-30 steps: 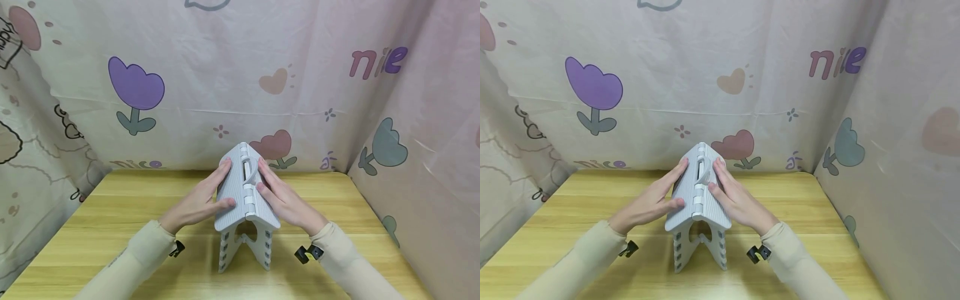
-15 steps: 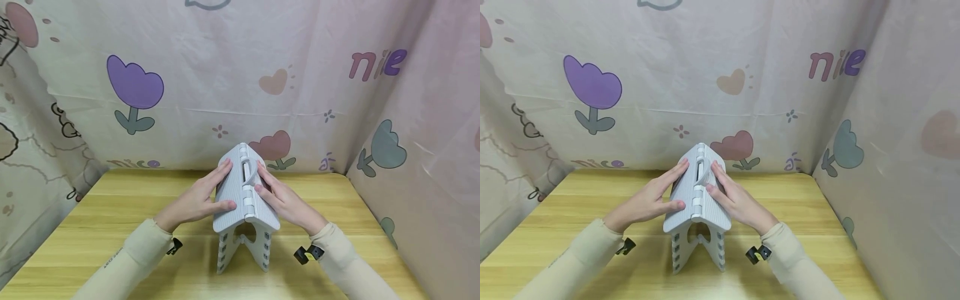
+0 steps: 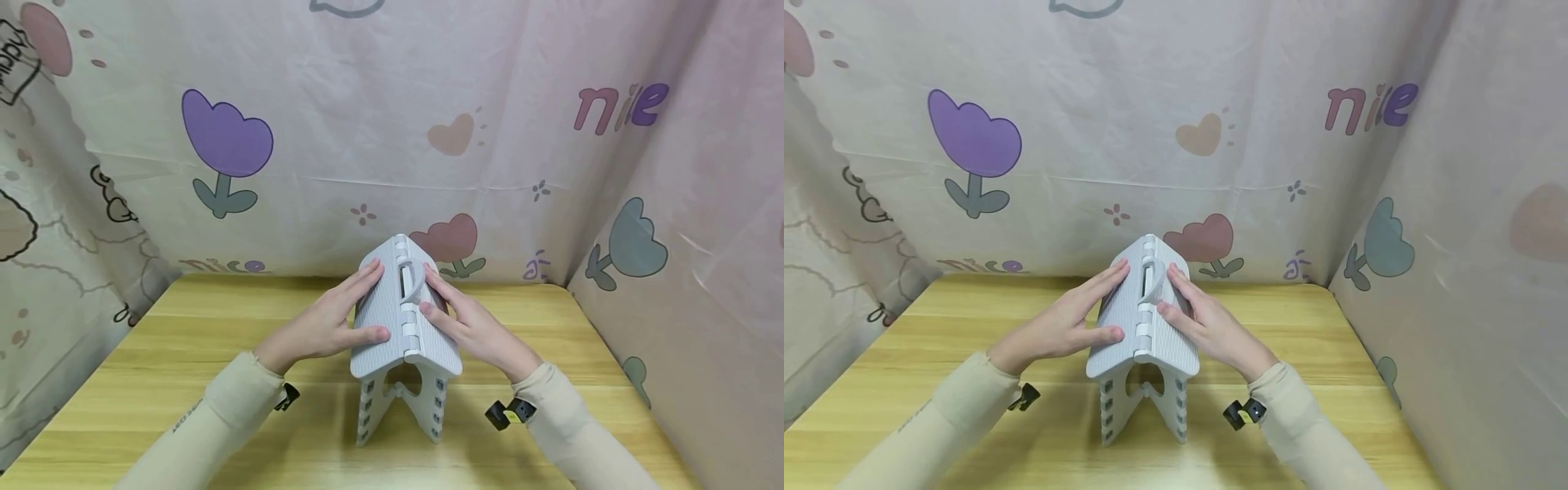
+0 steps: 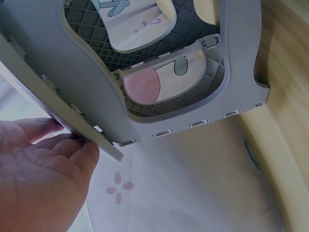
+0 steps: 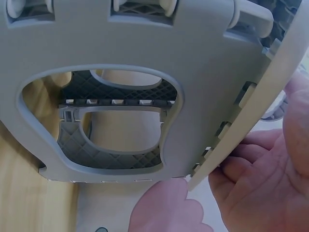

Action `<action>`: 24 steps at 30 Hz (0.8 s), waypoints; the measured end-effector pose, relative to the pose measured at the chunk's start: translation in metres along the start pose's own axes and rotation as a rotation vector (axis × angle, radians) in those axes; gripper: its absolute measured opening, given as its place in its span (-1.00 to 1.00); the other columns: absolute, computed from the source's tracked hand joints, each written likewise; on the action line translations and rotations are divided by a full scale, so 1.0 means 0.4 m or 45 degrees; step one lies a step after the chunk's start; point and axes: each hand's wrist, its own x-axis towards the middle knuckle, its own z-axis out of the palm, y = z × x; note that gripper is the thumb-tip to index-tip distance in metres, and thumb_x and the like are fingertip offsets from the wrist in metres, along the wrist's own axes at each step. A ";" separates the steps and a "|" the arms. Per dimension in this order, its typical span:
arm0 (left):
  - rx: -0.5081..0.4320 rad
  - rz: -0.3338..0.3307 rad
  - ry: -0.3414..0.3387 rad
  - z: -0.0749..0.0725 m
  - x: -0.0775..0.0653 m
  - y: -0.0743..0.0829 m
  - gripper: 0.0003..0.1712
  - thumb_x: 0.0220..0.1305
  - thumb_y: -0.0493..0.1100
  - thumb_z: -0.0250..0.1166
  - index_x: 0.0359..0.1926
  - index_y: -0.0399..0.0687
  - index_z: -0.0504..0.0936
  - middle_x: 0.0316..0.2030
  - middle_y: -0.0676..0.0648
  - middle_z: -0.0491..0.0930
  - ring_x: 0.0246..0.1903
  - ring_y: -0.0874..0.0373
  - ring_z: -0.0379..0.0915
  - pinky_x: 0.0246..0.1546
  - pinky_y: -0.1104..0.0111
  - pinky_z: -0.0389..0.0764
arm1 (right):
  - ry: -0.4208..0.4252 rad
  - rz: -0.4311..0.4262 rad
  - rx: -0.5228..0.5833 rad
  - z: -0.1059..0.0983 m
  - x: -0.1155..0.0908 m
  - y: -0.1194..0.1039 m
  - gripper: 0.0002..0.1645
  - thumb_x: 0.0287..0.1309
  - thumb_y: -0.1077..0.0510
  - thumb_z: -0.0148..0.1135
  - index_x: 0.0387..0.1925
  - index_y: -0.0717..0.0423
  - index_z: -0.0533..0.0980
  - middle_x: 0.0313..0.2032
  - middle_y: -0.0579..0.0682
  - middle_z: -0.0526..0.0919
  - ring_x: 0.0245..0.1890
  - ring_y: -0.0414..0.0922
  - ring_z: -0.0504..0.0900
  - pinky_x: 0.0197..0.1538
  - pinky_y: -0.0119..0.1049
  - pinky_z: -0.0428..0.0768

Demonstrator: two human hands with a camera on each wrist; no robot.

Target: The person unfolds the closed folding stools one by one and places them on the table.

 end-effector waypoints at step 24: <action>0.036 -0.039 -0.045 -0.013 0.008 0.011 0.22 0.33 0.38 0.44 0.72 -0.07 0.06 0.74 -0.15 -0.03 0.69 -0.21 -0.01 0.62 -0.20 0.25 | -0.010 0.046 -0.031 -0.010 -0.002 0.000 -0.12 0.62 -0.21 0.13 0.73 -0.05 0.07 0.71 0.07 0.10 0.67 0.12 0.20 0.61 0.23 0.33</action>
